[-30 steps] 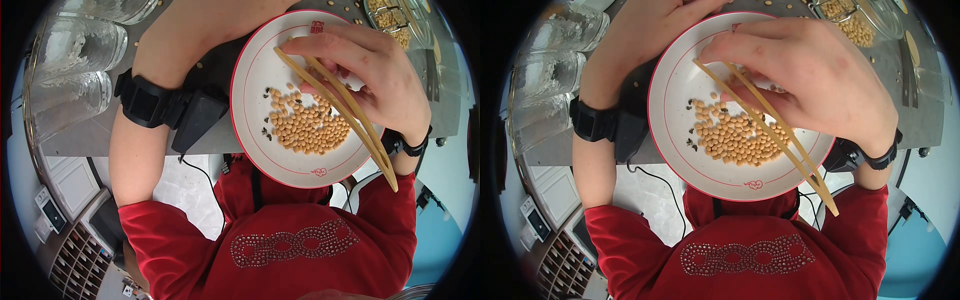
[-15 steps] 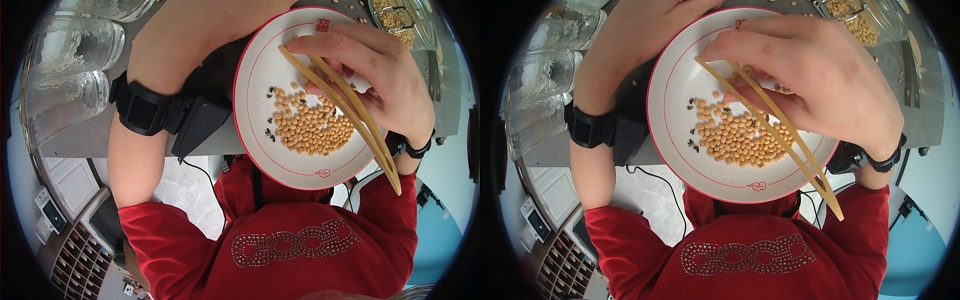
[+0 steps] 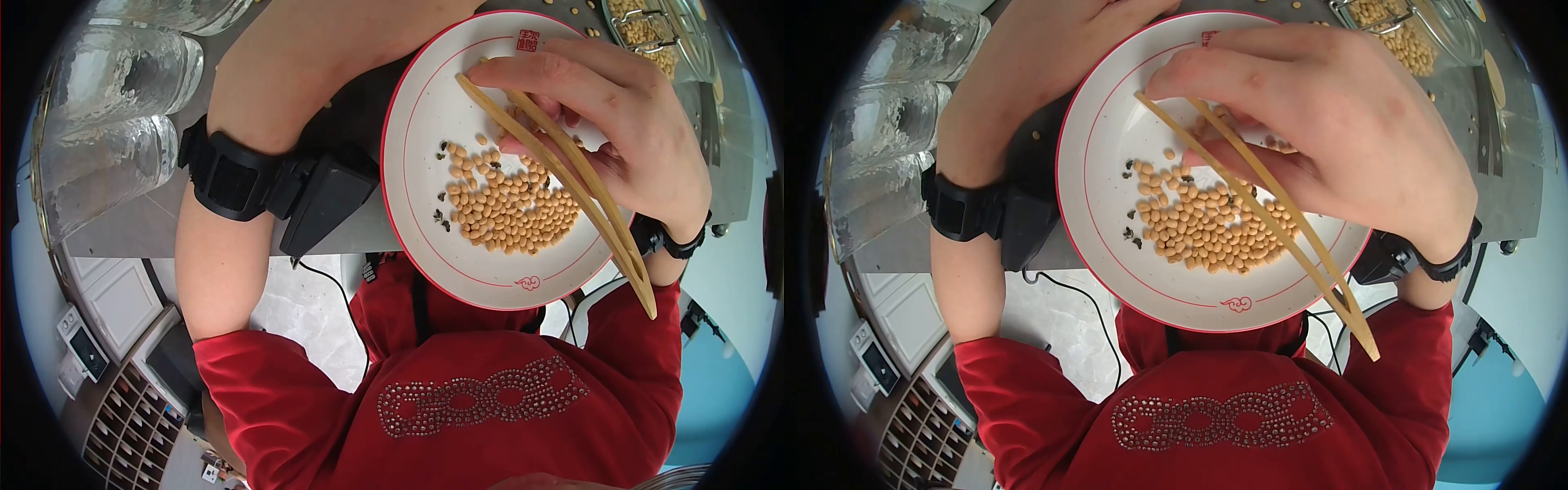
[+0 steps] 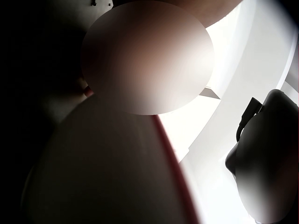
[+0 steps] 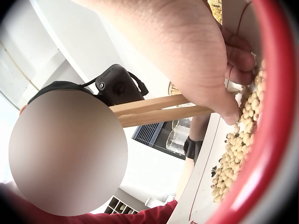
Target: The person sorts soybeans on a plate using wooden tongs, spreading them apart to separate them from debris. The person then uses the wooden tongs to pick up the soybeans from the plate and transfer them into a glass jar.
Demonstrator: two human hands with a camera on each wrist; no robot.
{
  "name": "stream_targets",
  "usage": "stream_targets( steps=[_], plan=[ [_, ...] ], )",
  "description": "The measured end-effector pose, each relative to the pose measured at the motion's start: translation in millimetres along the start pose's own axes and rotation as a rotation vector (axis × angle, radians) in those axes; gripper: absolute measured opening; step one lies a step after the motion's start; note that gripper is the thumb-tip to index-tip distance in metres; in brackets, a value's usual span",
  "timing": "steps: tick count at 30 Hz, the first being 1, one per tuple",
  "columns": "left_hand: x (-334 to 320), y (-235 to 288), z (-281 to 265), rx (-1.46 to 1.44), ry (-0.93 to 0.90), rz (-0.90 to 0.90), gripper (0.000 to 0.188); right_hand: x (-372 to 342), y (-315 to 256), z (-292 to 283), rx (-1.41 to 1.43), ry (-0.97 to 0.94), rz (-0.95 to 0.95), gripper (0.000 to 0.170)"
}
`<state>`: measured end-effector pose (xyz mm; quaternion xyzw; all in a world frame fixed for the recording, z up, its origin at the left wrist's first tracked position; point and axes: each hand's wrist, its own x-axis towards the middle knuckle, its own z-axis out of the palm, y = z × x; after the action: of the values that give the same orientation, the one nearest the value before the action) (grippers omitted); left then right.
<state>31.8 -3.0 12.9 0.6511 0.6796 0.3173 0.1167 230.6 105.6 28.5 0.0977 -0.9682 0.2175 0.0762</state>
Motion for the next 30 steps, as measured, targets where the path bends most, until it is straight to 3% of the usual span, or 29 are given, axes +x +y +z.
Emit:
stream_targets(
  steps=[2,5,8,10,17,19,22,26,28,30],
  plan=[
    [-1.8,2.2,0.3,-0.010,-0.017,-0.032,0.033,0.1,-0.1,-0.3,-0.002,-0.002,-0.003,0.044],
    [-6.3,5.0,0.9,0.076,0.085,0.083,0.033,0.3,-0.4,0.2,-0.005,0.007,-0.006,0.044],
    [-1.8,1.5,1.0,0.005,-0.007,-0.016,0.033,4.3,-3.3,-5.1,-0.006,-0.043,0.015,0.044],
    [-8.5,5.5,2.4,0.081,0.100,0.098,0.033,3.7,-3.1,-3.8,0.006,-0.037,0.021,0.045],
    [-6.2,3.1,2.3,0.081,0.086,0.106,0.033,2.9,-3.5,-2.8,0.018,-0.033,0.027,0.044],
    [0.0,0.3,0.1,0.005,-0.019,-0.014,0.034,4.1,-3.1,-5.0,0.008,-0.047,0.016,0.044],
    [-0.7,1.2,-1.4,0.023,-0.029,-0.013,0.034,4.9,-3.5,-3.5,0.009,-0.043,0.004,0.043],
    [-4.1,0.7,0.3,0.033,-0.012,0.021,0.034,4.4,-5.1,-4.0,0.037,-0.050,0.032,0.042],
    [-10.5,3.6,3.5,0.080,0.090,0.096,0.033,5.0,-5.6,-4.2,0.030,-0.050,0.029,0.042],
    [-4.2,-1.6,2.1,0.049,0.039,0.051,0.033,5.6,-5.7,-2.7,0.022,-0.050,0.027,0.042]
  ],
)
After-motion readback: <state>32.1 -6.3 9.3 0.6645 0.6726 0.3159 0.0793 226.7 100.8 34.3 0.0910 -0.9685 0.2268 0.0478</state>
